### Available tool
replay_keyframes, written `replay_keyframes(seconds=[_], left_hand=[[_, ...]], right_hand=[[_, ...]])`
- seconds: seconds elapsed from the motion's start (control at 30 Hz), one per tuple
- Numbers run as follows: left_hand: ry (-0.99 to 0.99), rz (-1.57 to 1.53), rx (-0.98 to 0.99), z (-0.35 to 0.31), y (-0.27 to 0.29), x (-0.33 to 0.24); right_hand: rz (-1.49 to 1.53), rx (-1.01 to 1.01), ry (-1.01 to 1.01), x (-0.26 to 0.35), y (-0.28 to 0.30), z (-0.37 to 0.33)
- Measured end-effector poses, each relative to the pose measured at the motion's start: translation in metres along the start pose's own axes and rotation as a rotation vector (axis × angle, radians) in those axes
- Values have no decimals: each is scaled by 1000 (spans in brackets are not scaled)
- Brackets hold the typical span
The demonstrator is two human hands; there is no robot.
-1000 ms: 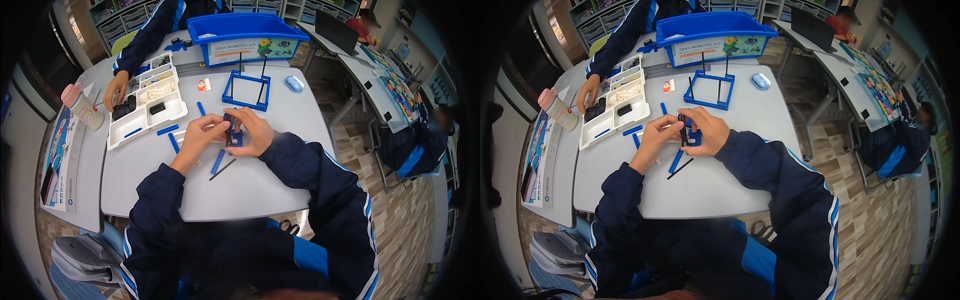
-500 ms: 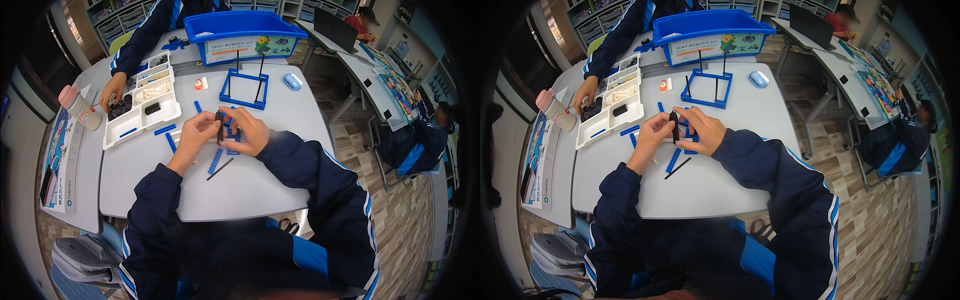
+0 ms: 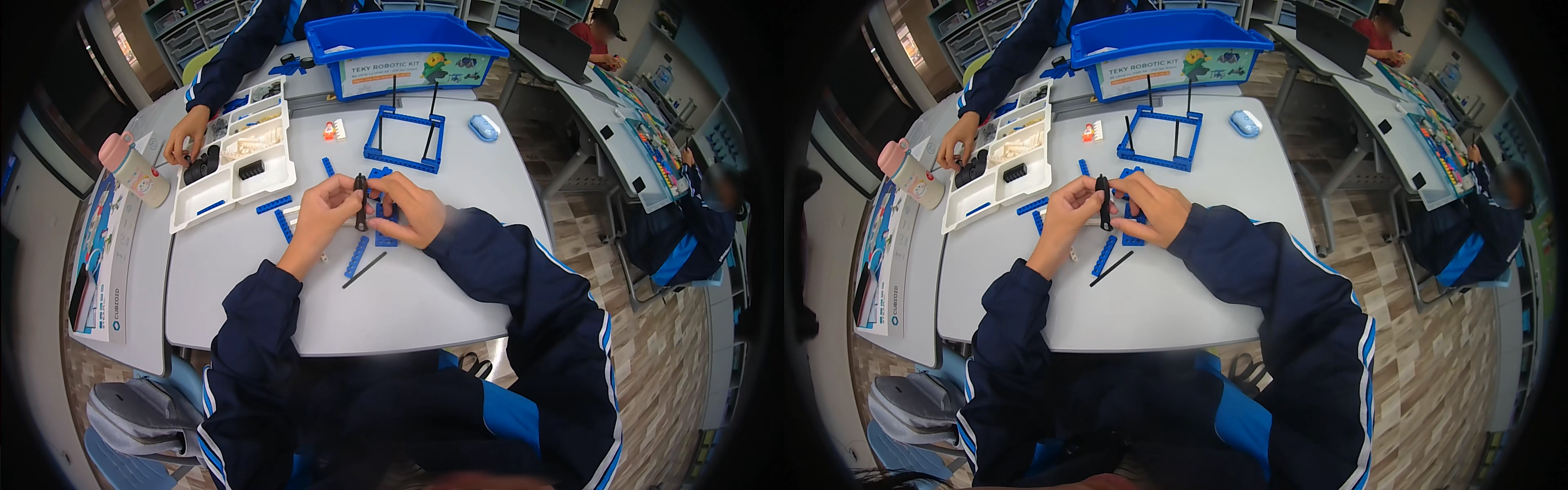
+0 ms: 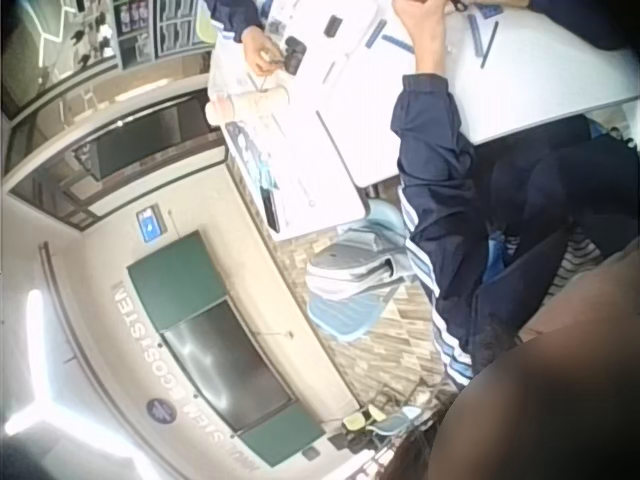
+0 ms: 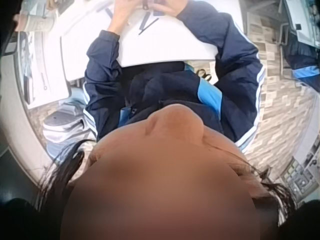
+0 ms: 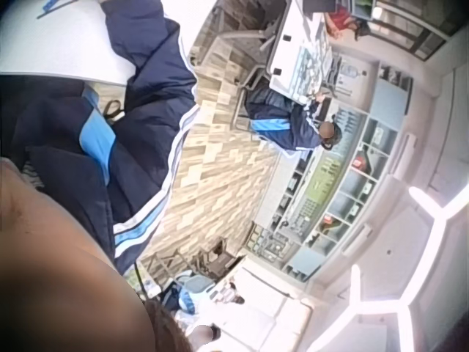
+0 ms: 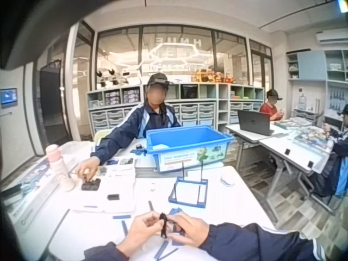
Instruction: The person assembles a small structure using blue and white plastic pieces and black rods. They connect beams and plates, insert rods into a frame, and repeatedly pick up and place components on the table. The assembly remains incomplete by the end of the clip.
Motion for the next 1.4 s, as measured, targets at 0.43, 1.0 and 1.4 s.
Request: replay_keyframes(seconds=[0.43,1.0,1.4], left_hand=[[-28,107,-76,2,4,2],[-139,104,-15,-2,-5,-12],[-88,207,-1,-2,-5,-5]], right_hand=[[3,-67,-72,-10,3,-1],[182,-107,-241,-26,5,-3],[150,-67,-195,-21,3,-3]])
Point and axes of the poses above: each hand's wrist, its own z-axis towards the middle knuckle, its own y-axis out of the back of the hand, x = y × z, the point moved 9 cm from there along z, towards the middle knuckle, and after that the axes turned 3 degrees about -y, right-handed, at the moved point
